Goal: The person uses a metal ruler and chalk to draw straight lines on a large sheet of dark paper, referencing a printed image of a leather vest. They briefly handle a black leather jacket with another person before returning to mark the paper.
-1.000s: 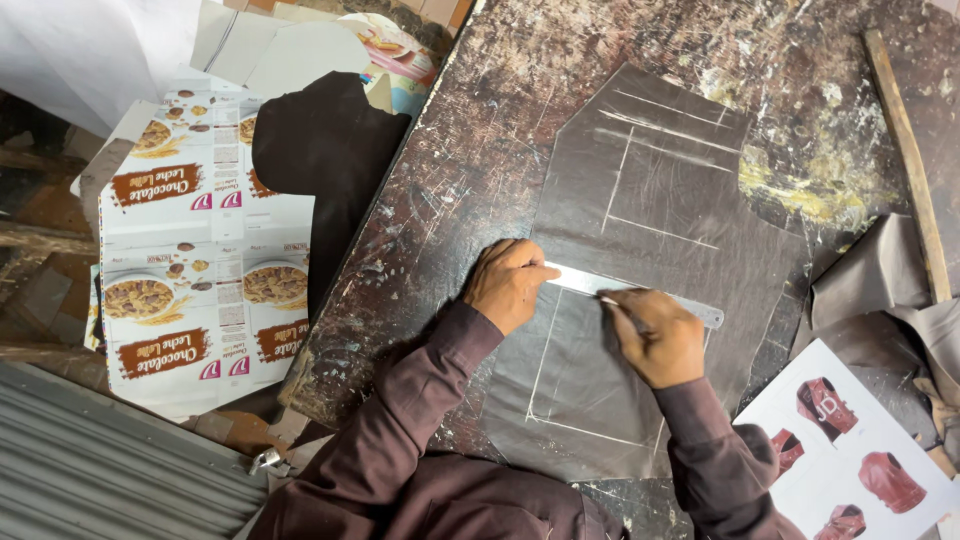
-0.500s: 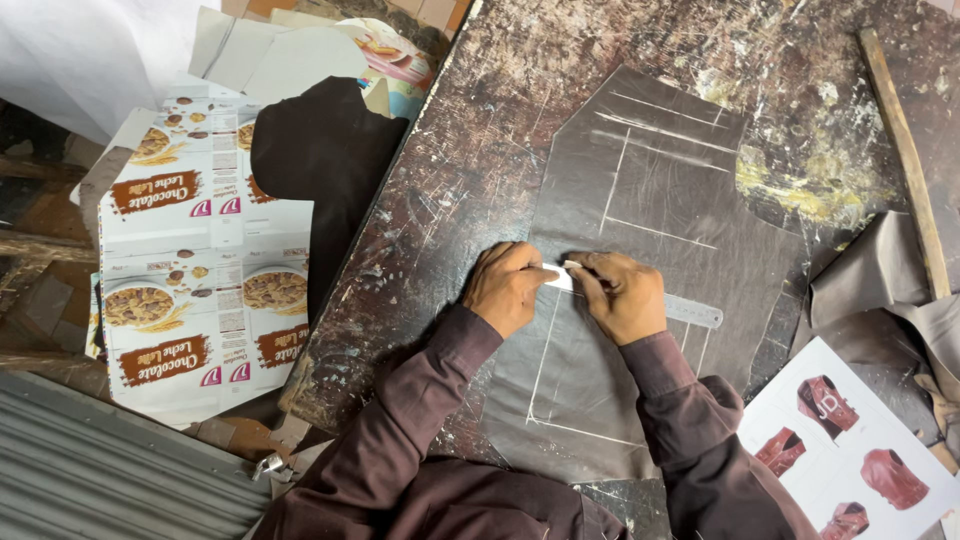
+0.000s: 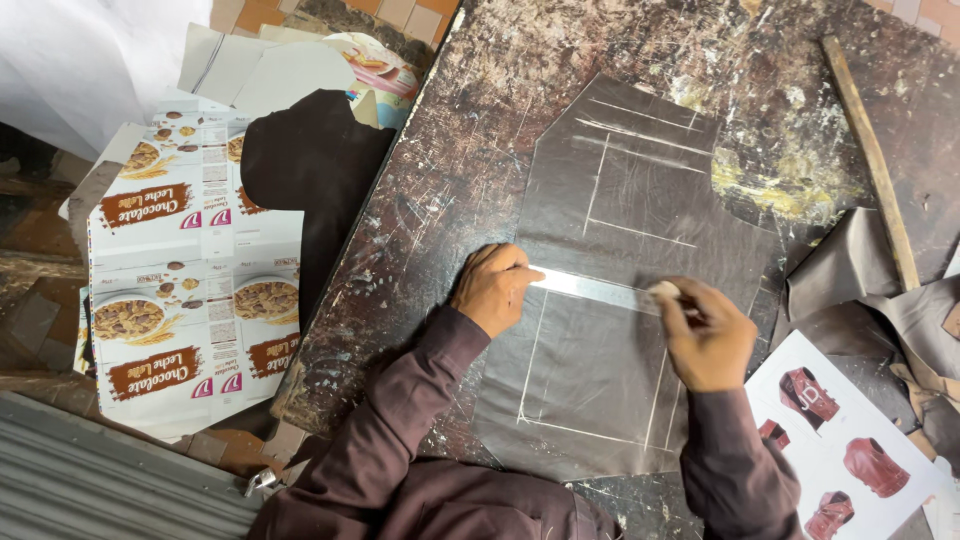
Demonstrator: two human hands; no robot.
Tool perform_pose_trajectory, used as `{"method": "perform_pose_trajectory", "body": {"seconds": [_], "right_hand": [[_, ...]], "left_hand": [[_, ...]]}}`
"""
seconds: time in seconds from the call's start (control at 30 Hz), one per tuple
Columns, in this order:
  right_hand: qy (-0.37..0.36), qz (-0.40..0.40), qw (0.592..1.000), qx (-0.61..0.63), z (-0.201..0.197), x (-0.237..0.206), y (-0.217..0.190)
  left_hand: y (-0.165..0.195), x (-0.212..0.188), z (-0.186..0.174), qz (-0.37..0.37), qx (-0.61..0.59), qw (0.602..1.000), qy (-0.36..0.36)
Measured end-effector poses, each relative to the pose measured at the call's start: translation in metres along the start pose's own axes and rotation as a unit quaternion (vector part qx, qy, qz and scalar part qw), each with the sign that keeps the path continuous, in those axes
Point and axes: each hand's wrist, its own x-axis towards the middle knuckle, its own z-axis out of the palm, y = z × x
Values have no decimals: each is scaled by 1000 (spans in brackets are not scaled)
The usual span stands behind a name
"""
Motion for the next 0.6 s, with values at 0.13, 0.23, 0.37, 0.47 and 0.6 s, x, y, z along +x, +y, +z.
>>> {"method": "perform_pose_trajectory", "body": {"seconds": [0.13,0.23,0.37,0.47,0.6], "right_hand": [[57,106,966,230,-4,-26,15],[-13,74,992,100,9,-36,11],[-36,-10,990,139,39,-30,-14],[-81,-14,993,85,53,-18,-31],[-43,-163,986,11,65,-10,-42]], "left_hand": [[2,4,-1,23,-16,1000,12],[7,4,2,22,-20,1000,10],[13,3,3,7,-14,1000,-3],[15,1,1,10,-24,1000,3],[11,0,-1,12,-15,1000,5]]}}
